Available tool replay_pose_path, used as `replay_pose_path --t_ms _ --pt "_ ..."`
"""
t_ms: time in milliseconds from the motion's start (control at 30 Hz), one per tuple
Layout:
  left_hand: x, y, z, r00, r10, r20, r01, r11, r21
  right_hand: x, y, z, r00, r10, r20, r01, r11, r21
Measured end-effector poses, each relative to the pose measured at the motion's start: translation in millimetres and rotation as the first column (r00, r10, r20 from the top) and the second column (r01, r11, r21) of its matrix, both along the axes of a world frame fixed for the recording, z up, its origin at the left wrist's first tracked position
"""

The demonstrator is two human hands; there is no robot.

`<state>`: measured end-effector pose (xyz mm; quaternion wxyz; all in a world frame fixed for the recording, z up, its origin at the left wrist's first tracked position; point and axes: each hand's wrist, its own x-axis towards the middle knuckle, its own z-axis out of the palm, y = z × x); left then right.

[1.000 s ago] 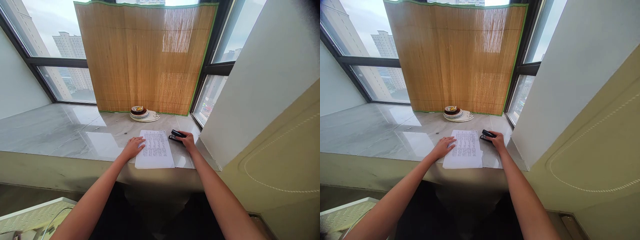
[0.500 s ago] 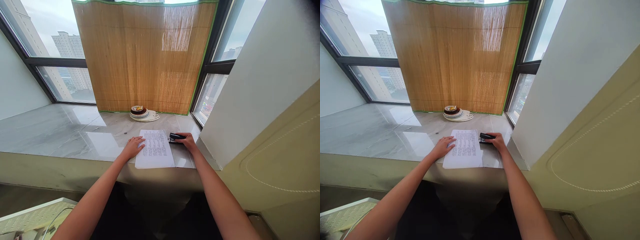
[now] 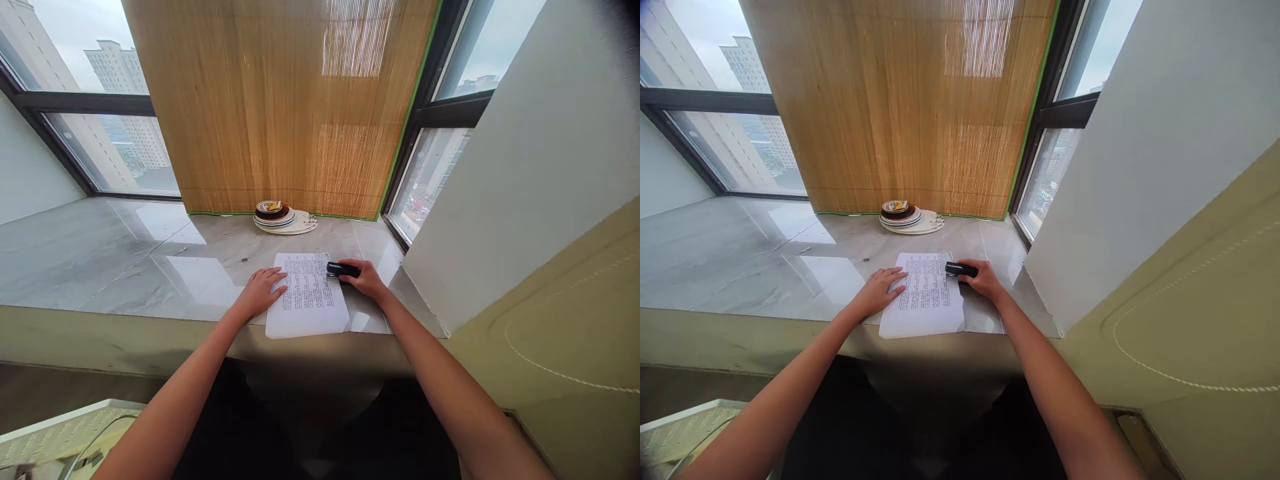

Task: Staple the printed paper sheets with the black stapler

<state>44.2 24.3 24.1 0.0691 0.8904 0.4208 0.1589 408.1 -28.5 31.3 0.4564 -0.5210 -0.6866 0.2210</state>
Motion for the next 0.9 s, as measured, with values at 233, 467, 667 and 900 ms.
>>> replay_pose_path --t_ms 233,467,667,900 --pt "1.2 -6.6 3.9 1.000 -0.025 0.016 0.025 1.000 0.012 7.8 38.3 38.8 0.870 0.422 0.256 -0.391 0.906 -0.164" --pt "2.8 -20.2 16.9 0.997 -0.073 -0.040 0.074 0.997 0.016 1.7 75.0 61.4 0.760 0.587 0.280 -0.525 0.808 -0.269" --pt "48.6 -7.9 26.4 0.965 -0.233 -0.118 0.223 0.970 -0.093 7.4 77.2 53.4 0.767 0.579 0.277 -0.561 0.814 -0.152" --pt "113.1 44.4 24.8 0.878 -0.462 -0.125 0.436 0.880 -0.187 3.4 64.9 44.1 0.749 0.565 0.345 -0.573 0.814 -0.089"
